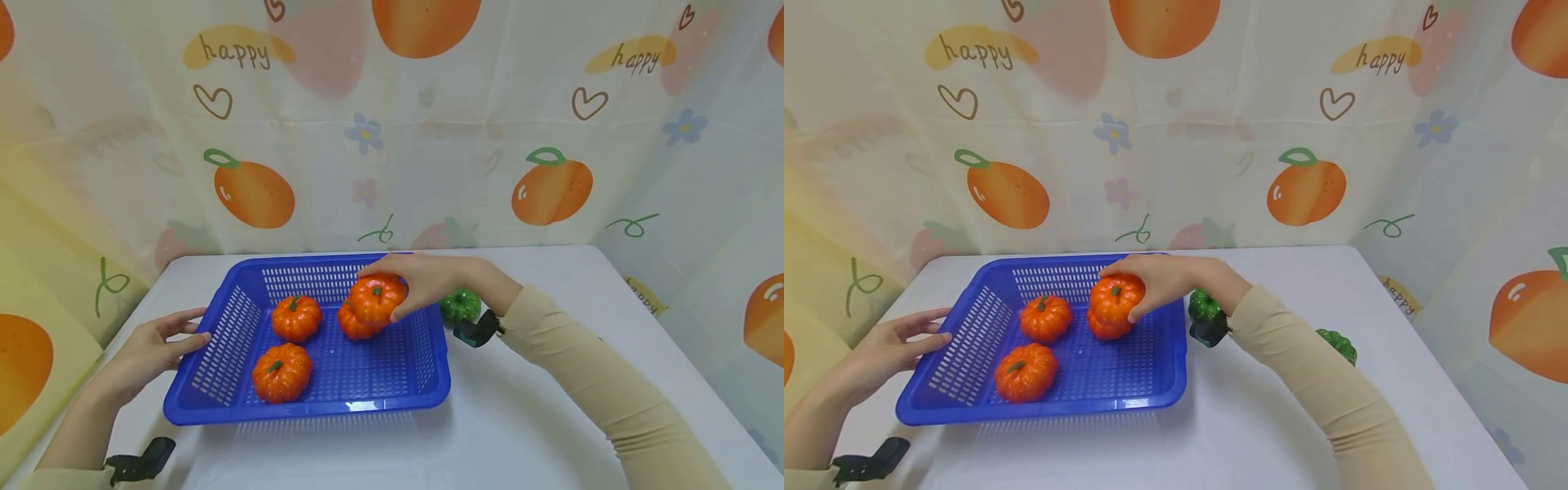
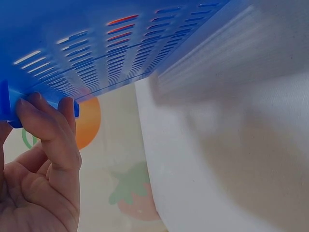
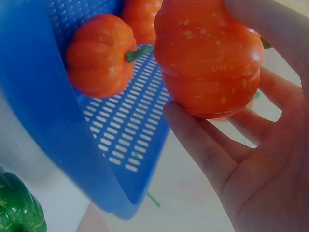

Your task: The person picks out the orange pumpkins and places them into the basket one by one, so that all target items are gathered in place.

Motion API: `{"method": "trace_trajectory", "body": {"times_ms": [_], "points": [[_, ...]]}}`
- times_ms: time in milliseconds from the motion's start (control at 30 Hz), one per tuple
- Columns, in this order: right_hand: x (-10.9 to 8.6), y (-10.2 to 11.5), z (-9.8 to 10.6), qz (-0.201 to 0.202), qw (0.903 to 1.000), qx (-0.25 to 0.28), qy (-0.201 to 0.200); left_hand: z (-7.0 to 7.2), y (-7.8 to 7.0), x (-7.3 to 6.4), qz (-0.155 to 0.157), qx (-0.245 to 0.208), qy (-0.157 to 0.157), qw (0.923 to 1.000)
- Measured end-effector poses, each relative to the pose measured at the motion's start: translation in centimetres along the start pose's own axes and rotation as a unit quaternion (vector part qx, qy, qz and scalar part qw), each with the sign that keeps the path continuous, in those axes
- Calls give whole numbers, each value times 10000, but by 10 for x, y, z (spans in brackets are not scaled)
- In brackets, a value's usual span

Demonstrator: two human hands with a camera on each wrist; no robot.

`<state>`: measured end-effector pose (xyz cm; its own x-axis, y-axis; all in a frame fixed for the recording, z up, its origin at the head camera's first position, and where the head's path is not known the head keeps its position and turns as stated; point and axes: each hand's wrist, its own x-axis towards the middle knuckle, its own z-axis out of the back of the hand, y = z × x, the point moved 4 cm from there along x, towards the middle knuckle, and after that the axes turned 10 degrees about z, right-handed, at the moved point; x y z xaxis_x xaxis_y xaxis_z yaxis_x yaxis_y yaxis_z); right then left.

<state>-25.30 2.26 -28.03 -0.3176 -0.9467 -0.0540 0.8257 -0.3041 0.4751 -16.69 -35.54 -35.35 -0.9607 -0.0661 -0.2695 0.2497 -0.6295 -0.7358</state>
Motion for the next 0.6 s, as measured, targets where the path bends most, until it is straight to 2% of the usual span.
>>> {"method": "trace_trajectory", "body": {"times_ms": [367,600], "points": [[20,9,-15,-114,9981,63,606,0,0,-1,-4,4,-55,10000],[31,12,-25,0,9973,21,739,0,-1,-1,-60,-65,-75,9999]]}}
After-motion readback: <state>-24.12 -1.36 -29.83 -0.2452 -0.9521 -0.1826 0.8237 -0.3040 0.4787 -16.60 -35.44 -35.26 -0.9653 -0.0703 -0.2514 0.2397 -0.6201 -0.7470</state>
